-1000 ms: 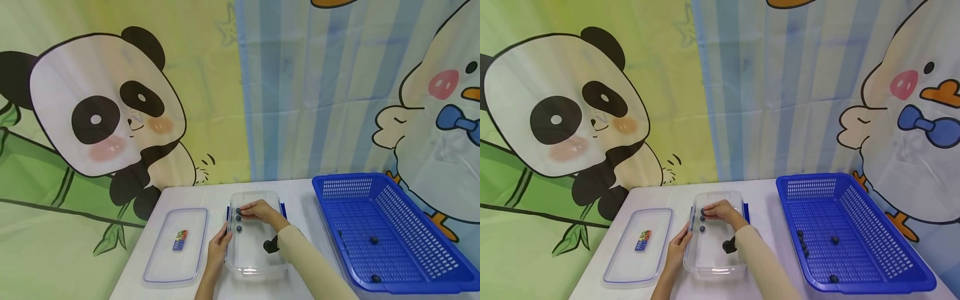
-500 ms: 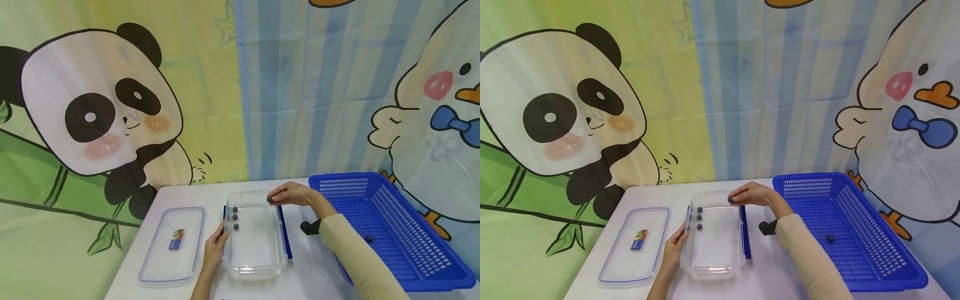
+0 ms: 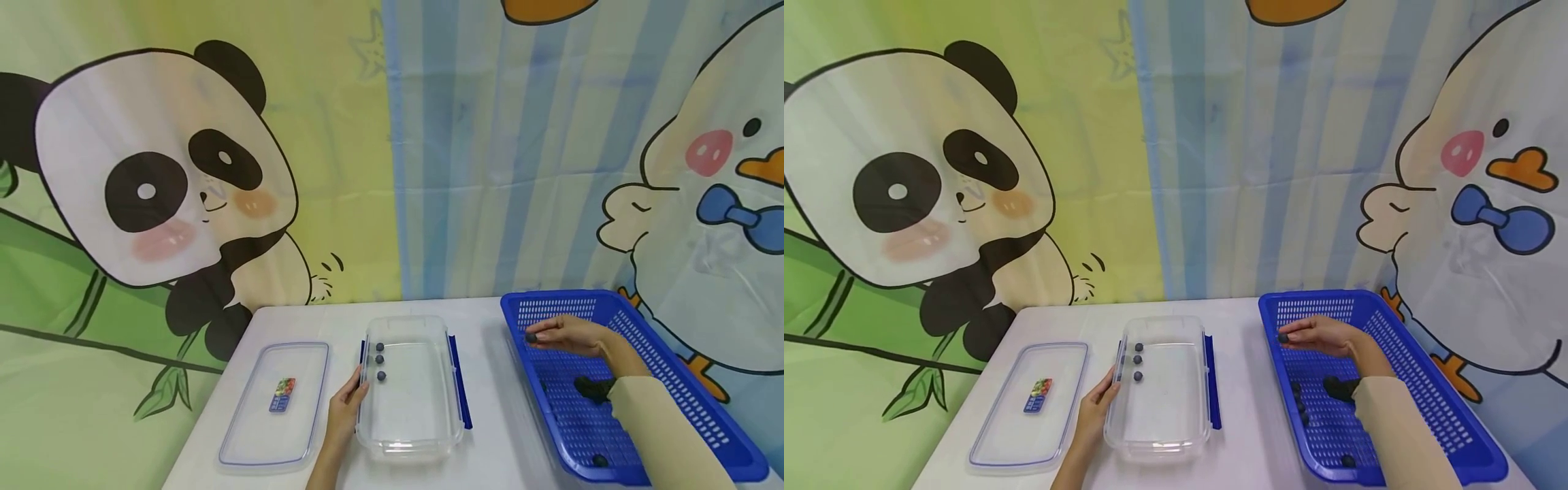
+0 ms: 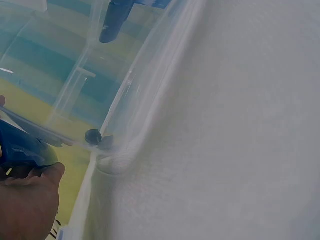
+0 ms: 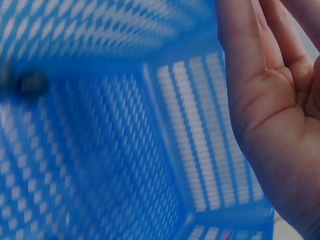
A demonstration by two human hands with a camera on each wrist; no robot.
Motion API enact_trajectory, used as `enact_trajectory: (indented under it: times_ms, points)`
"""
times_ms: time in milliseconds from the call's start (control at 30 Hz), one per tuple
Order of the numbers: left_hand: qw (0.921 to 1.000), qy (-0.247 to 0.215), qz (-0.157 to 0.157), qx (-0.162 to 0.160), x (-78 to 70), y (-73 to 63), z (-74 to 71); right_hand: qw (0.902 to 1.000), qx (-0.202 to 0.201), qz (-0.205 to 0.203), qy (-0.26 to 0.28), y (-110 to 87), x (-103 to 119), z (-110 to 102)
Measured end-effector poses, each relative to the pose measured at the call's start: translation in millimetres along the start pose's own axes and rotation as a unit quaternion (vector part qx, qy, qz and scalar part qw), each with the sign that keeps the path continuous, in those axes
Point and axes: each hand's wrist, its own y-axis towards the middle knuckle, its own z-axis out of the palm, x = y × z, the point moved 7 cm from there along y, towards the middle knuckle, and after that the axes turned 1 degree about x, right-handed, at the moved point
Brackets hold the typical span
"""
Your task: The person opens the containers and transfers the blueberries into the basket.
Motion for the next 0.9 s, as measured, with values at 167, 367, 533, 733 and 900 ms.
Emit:
enact_trajectory:
  times_ms: [167, 367, 533, 733, 900]
  points:
    - [0.9999, -0.009, -0.011, -0.002, 2.1, 0.4, -0.1, 1.0000, -0.007, 0.006, 0.000, -25.8, -20.1, -16.2]
    - [0.9998, -0.008, -0.016, -0.002, 1.1, 1.0, 0.5, 0.9976, 0.000, 0.038, 0.057, -48.7, -50.9, -24.5]
    - [0.9998, -0.010, -0.015, 0.003, 1.3, 0.7, 0.5, 0.9925, 0.007, 0.055, 0.109, -59.5, -68.8, -24.4]
    - [0.9995, -0.017, -0.025, 0.003, 3.9, 0.9, 0.0, 0.9891, -0.017, 0.073, 0.127, -64.3, -80.0, -27.2]
    - [0.9996, -0.020, -0.021, 0.005, 3.8, 1.4, 0.5, 0.9882, -0.013, 0.072, 0.135, -66.5, -83.7, -28.6]
